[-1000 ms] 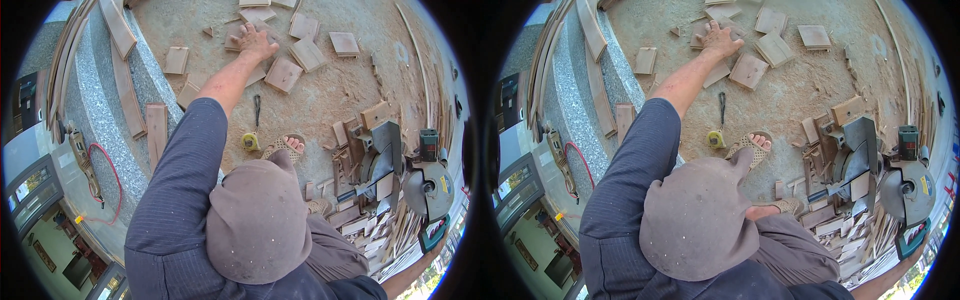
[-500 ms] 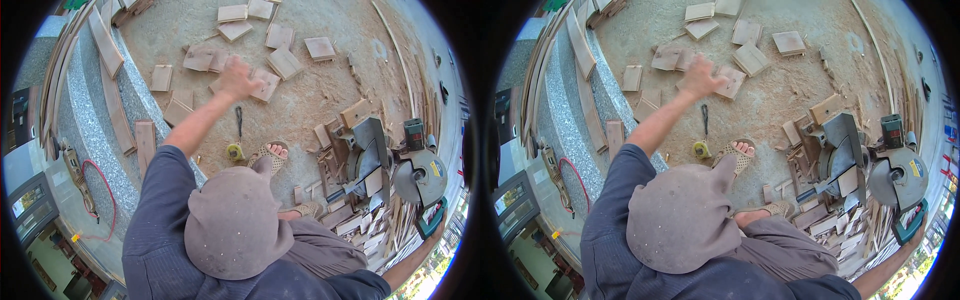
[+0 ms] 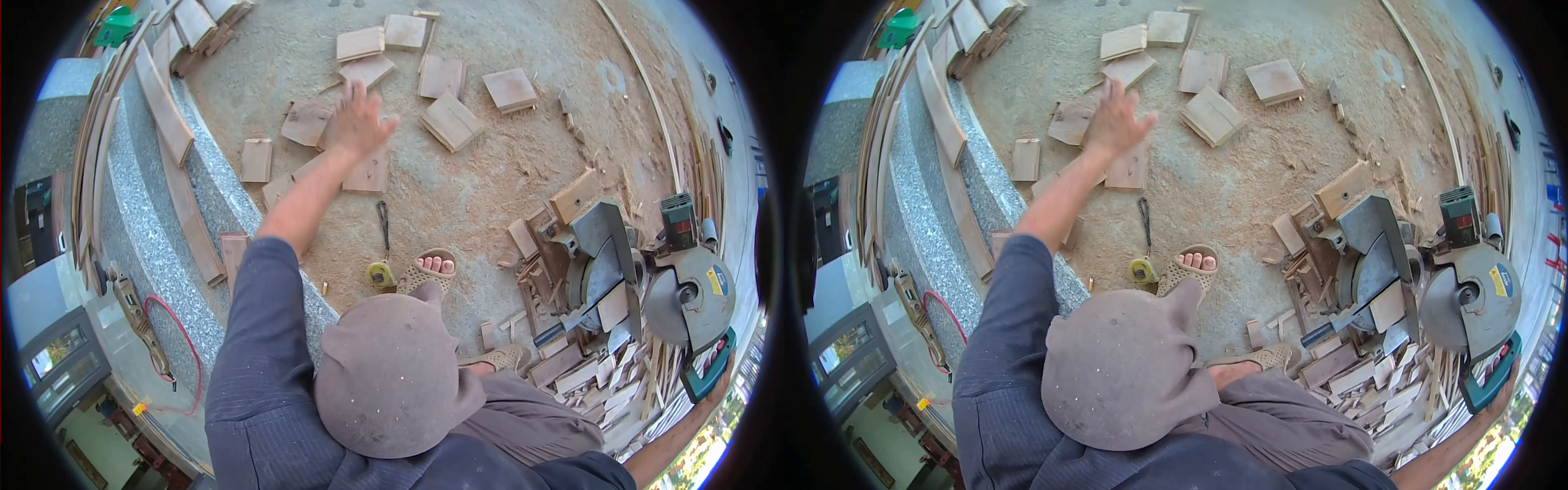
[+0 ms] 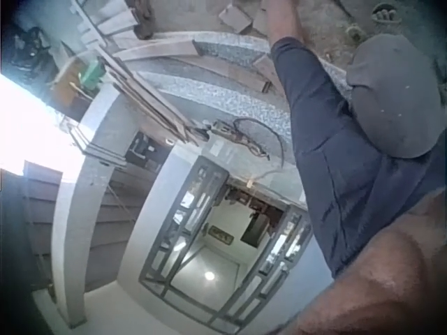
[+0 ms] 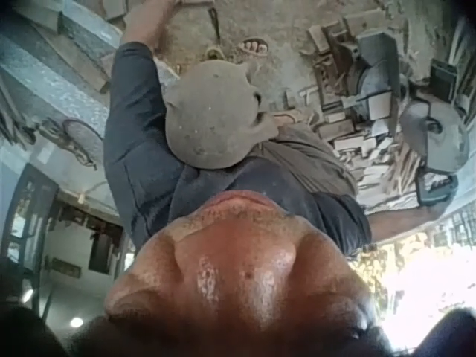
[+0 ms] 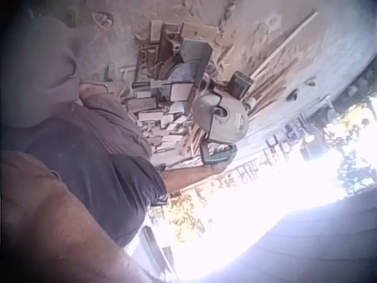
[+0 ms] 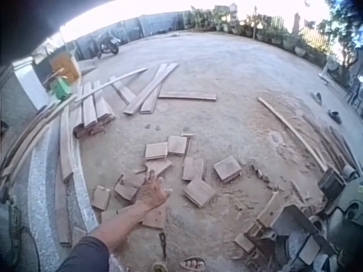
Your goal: The person aligns wooden blocks on a miter saw, cuts them with the saw, and picks up and sorts wood pieces by hand.
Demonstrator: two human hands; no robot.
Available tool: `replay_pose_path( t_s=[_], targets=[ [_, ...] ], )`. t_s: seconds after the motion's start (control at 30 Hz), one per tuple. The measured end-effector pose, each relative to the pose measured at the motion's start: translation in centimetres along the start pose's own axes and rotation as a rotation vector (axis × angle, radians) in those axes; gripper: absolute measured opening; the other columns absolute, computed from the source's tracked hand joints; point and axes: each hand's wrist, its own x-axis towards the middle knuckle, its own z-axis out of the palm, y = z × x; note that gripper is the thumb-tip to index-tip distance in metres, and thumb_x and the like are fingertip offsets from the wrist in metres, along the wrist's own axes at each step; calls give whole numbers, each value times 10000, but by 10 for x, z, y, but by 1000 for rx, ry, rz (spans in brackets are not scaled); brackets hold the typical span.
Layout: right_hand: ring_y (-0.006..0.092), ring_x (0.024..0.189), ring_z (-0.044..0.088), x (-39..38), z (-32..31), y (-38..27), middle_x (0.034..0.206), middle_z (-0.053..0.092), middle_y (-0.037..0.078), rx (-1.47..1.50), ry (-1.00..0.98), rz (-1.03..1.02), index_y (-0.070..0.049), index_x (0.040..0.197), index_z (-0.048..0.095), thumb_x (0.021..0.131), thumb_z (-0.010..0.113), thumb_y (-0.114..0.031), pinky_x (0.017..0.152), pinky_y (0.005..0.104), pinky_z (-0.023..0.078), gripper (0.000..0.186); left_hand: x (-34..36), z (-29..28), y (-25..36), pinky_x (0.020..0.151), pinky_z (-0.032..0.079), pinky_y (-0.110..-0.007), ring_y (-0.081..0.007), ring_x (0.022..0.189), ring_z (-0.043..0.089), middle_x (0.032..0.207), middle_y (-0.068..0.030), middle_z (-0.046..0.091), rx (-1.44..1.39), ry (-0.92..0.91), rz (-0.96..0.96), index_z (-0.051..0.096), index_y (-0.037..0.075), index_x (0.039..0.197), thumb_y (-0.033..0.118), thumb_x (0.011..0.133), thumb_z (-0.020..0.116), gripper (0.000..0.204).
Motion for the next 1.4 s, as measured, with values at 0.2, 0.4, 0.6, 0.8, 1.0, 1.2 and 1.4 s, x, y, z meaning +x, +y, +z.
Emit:
replay_pose_path(
  t_s=[0.2, 0.4, 0.6, 0.8, 1.0, 1.2, 1.4],
  targets=[
    [242, 1296, 482, -31, 47, -12, 1489, 465, 72, -84, 42, 12, -152, 1517, 411, 1039, 512, -268, 1090, 381, 378, 502, 110, 36, -50, 1145, 278, -580, -423, 1442, 299, 1554, -212, 319, 132, -119, 16, 611, 100, 1238, 506, 915, 575, 520],
    [284, 1382, 412, -51, 58, -21, 1535, 418, 96, 10, 229, 31, -152, 1526, 392, 1053, 466, -279, 1166, 440, 274, 495, 113, 39, -55, 1128, 290, -590, -403, 1428, 323, 1542, -218, 331, 186, -142, -235, 633, 105, 1251, 440, 935, 538, 470],
    [298, 1406, 390, -33, 14, -8, 1549, 399, 107, -23, 78, -62, -159, 1525, 393, 1057, 454, -266, 1175, 445, 267, 484, 163, 26, 48, 1134, 291, -590, -393, 1443, 301, 1521, -248, 355, -83, -178, 121, 605, 94, 1304, 562, 854, 616, 649],
    [302, 1414, 390, -20, 7, -11, 1550, 384, 143, 37, -22, 17, -114, 1521, 376, 1059, 439, -153, 1193, 446, 282, 468, 154, 47, 93, 1179, 214, -612, -356, 1478, 268, 1567, -213, 321, 23, -290, 122, 528, 122, 1400, 526, 855, 594, 681],
    [252, 1386, 413, -28, 17, -10, 1479, 485, 97, 111, 26, 37, -64, 1482, 429, 1050, 458, -420, 1160, 405, 274, 560, 109, 15, 111, 1099, 347, -591, -327, 1380, 387, 1454, -201, 427, -22, -311, 514, 607, 42, 1245, 398, 809, 675, 566],
    [261, 1367, 441, -31, 29, -7, 1466, 489, 140, 35, 116, -38, -77, 1476, 446, 1055, 473, -351, 1166, 420, 302, 503, 51, -9, 101, 1062, 387, -567, -354, 1331, 412, 1353, -208, 471, 318, -460, 713, 605, 24, 1204, 260, 713, 773, 570],
    [237, 1329, 470, -12, -10, 12, 1460, 493, 129, 48, -18, -97, -114, 1481, 454, 1051, 481, -340, 1164, 403, 300, 486, 20, -45, 106, 968, 480, -521, -349, 1212, 545, 1331, -213, 528, -1363, -895, -13, 560, 22, 1280, 341, 736, 738, 655]
  ],
)
